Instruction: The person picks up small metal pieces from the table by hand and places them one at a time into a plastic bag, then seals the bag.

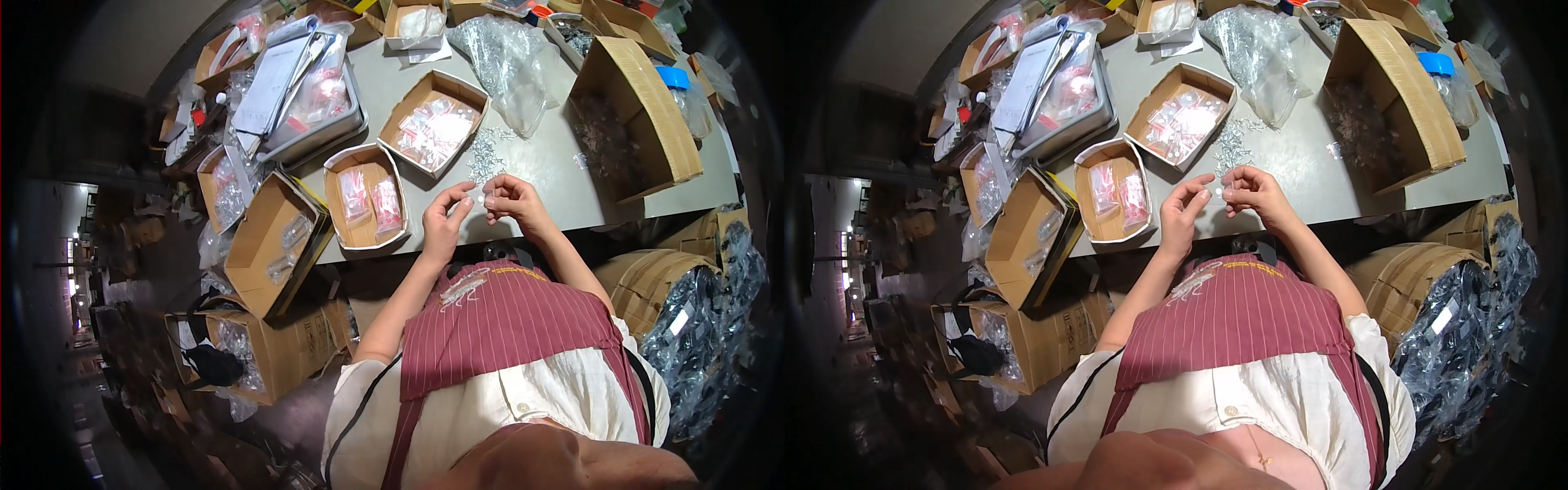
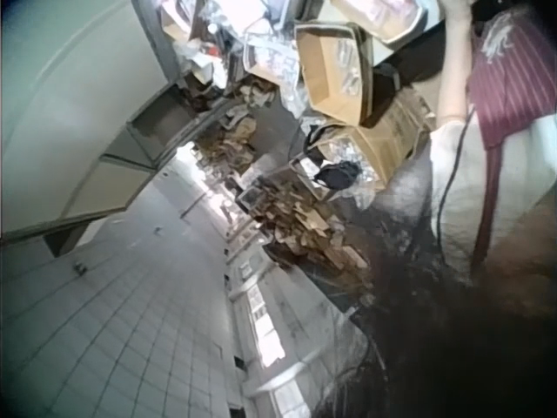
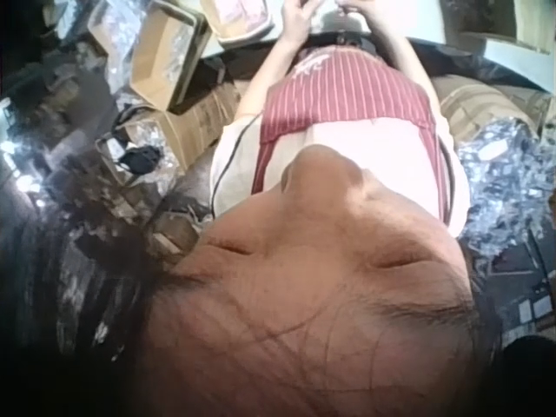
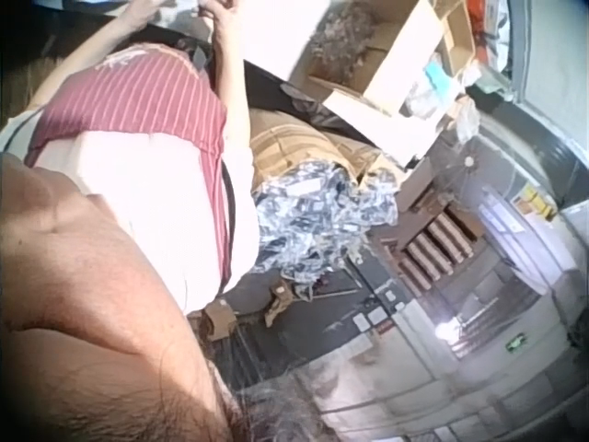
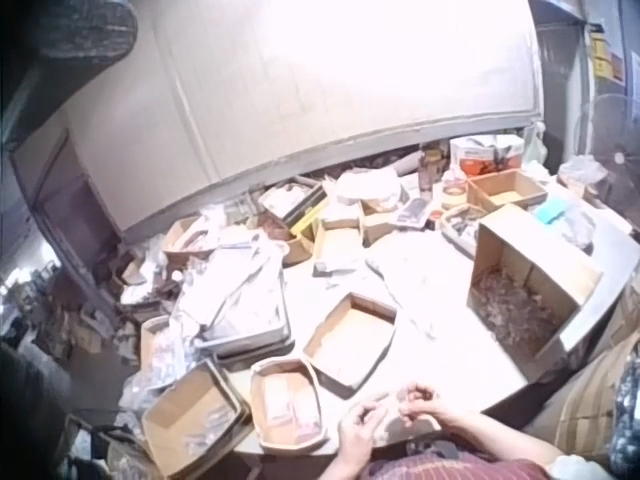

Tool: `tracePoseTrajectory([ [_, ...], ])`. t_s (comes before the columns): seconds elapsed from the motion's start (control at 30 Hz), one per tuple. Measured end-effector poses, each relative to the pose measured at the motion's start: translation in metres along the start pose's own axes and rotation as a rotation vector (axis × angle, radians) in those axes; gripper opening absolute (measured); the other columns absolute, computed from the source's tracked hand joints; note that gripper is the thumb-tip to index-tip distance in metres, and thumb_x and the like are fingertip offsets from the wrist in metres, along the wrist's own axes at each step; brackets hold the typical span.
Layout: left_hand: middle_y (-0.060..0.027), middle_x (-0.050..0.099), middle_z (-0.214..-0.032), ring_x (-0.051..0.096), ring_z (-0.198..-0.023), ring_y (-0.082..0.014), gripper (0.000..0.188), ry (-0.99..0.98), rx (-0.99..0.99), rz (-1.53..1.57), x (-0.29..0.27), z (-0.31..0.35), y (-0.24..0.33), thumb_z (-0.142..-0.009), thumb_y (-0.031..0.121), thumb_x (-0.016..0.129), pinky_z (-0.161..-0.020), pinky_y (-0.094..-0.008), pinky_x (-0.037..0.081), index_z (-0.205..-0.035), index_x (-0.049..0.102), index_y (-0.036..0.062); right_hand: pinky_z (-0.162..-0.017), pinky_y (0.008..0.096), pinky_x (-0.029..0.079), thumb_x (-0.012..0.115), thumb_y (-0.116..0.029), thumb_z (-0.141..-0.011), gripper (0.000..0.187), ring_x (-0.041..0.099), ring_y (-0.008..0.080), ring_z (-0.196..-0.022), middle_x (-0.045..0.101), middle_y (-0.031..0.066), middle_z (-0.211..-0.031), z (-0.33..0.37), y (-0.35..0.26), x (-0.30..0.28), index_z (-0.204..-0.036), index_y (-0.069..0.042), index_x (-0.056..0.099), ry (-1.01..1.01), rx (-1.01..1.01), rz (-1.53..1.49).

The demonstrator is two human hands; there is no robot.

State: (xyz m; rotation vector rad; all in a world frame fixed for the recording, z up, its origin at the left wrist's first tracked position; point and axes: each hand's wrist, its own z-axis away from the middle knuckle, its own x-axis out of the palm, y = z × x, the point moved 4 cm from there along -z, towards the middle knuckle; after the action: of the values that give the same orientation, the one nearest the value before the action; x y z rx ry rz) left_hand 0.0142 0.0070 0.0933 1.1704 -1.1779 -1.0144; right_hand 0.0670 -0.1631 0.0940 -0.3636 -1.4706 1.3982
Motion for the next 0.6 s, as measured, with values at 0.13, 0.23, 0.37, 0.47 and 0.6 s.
tracePoseTrajectory([
  [0.13,-0.0123,0.068,-0.118,0.063,-0.102,-0.0129,0.014,-0.028,-0.131,0.143,0.004,0.011,-0.001,-0.097,0.011,0.066,-0.09,-0.0274,0.05,-0.101,0.063,-0.0016,-0.061,0.0269,0.055,0.072,-0.005,-0.091,0.017,0.065,0.0127,-0.071,0.065,0.0037,-0.084,0.0,0.026,-0.017,-0.104,0.0,0.062,0.048,-0.103,0.14],
  [0.23,-0.0098,0.067,-0.098,0.065,-0.093,-0.011,0.023,-0.162,-0.076,0.071,0.007,0.009,-0.004,-0.096,0.01,0.068,-0.07,-0.0253,0.058,-0.111,0.056,-0.0017,-0.062,0.0268,0.053,0.07,-0.004,-0.092,0.015,0.063,0.0119,-0.072,0.064,0.0037,-0.085,0.001,0.04,-0.016,-0.104,0.0,0.062,0.054,-0.127,0.357],
  [0.37,-0.0062,0.067,-0.089,0.064,-0.074,-0.0086,0.019,-0.192,0.114,-0.351,0.011,0.003,-0.007,-0.095,0.004,0.068,-0.063,-0.0224,0.055,-0.109,0.059,-0.0032,-0.065,0.0271,0.053,0.069,-0.003,-0.092,0.014,0.064,0.0127,-0.075,0.066,0.0057,-0.089,0.004,0.042,-0.02,-0.104,0.001,0.063,0.043,-0.096,0.423],
  [0.47,-0.0061,0.067,-0.089,0.063,-0.075,-0.0083,0.015,-0.139,-0.035,-0.105,0.012,0.007,-0.004,-0.095,0.005,0.068,-0.063,-0.0225,0.054,-0.106,0.061,-0.003,-0.066,0.0279,0.054,0.07,-0.002,-0.092,0.014,0.065,0.0143,-0.074,0.068,0.0073,-0.089,0.015,0.029,-0.022,-0.104,0.003,0.065,0.099,-0.033,0.353],
  [0.6,-0.0078,0.068,-0.098,0.064,-0.081,-0.0116,0.017,-0.116,-0.206,0.088,0.007,0.014,-0.024,-0.095,0.008,0.068,-0.068,-0.0253,0.055,-0.108,0.066,-0.0025,-0.063,0.0295,0.059,0.067,-0.001,-0.092,0.014,0.069,0.0169,-0.067,0.069,0.01,-0.084,0.028,0.014,-0.005,-0.103,0.007,0.067,0.045,0.175,0.156],
])
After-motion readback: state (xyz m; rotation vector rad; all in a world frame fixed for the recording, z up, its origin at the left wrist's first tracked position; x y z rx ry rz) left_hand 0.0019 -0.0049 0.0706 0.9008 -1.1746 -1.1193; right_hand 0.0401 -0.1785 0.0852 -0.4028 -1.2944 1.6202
